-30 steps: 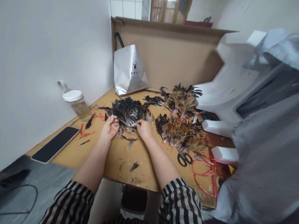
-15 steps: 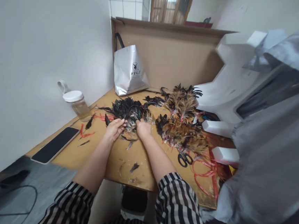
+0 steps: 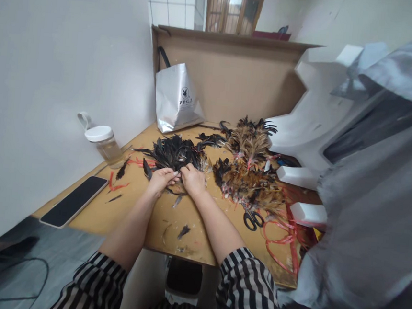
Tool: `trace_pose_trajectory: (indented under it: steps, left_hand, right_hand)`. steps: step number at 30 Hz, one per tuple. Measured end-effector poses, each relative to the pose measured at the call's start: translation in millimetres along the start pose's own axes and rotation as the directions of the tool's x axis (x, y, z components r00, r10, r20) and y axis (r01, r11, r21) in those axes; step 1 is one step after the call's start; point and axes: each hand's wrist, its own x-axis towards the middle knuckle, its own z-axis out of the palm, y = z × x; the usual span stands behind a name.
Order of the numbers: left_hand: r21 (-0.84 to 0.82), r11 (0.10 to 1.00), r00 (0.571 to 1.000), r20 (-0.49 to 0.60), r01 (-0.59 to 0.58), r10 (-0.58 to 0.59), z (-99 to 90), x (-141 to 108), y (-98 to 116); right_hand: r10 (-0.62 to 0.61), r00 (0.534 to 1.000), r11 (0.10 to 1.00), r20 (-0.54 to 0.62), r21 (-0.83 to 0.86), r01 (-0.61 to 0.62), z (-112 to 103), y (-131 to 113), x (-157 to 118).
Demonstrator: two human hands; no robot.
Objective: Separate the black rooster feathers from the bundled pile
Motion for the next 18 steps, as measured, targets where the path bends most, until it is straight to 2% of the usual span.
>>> trace_pose_trajectory:
  steps: [2,4,5,7,9,11,14,18]
  left_hand:
    - [-0.053,0.998,1.0,0.001,-0.015,0.015,0.4,-1,2]
    - [-0.115,0.993,0.999,0.018,-0.035,0.037,1.0,-2,5]
    - [-0.139,0.989,0.998,0.036,-0.043,0.049,1.7,-3,6]
    - [-0.168,0.984,0.995,0.074,-0.06,0.073,4.0,-6,7]
    - [-0.171,0.983,0.99,0.109,-0.066,0.085,7.4,-9,8]
    - [-0.155,0.986,0.988,0.131,-0.065,0.086,10.7,-11,7]
    - [-0.122,0.99,0.986,0.136,-0.075,0.092,13.5,-13,6]
    - [-0.083,0.992,0.985,0.142,-0.09,0.101,13.9,-13,5]
  right_hand:
    - [0.077,0.99,0.979,-0.121,0.195,-0.053,5,1,0]
    - [0.24,0.955,0.879,-0.172,0.457,-0.138,9,3,0]
    - [0.323,0.936,0.787,-0.139,0.589,-0.184,11,4,0]
    - [0.424,0.905,0.548,0.004,0.795,-0.26,13,5,-1]
    - [0.433,0.891,0.313,0.137,0.904,-0.291,12,4,-3]
    - [0.413,0.891,0.151,0.191,0.95,-0.274,10,2,-6]
    - [0.39,0.9,0.034,0.194,0.974,-0.225,7,0,-8]
    - [0.398,0.897,0.015,0.194,0.976,-0.218,7,-1,-8]
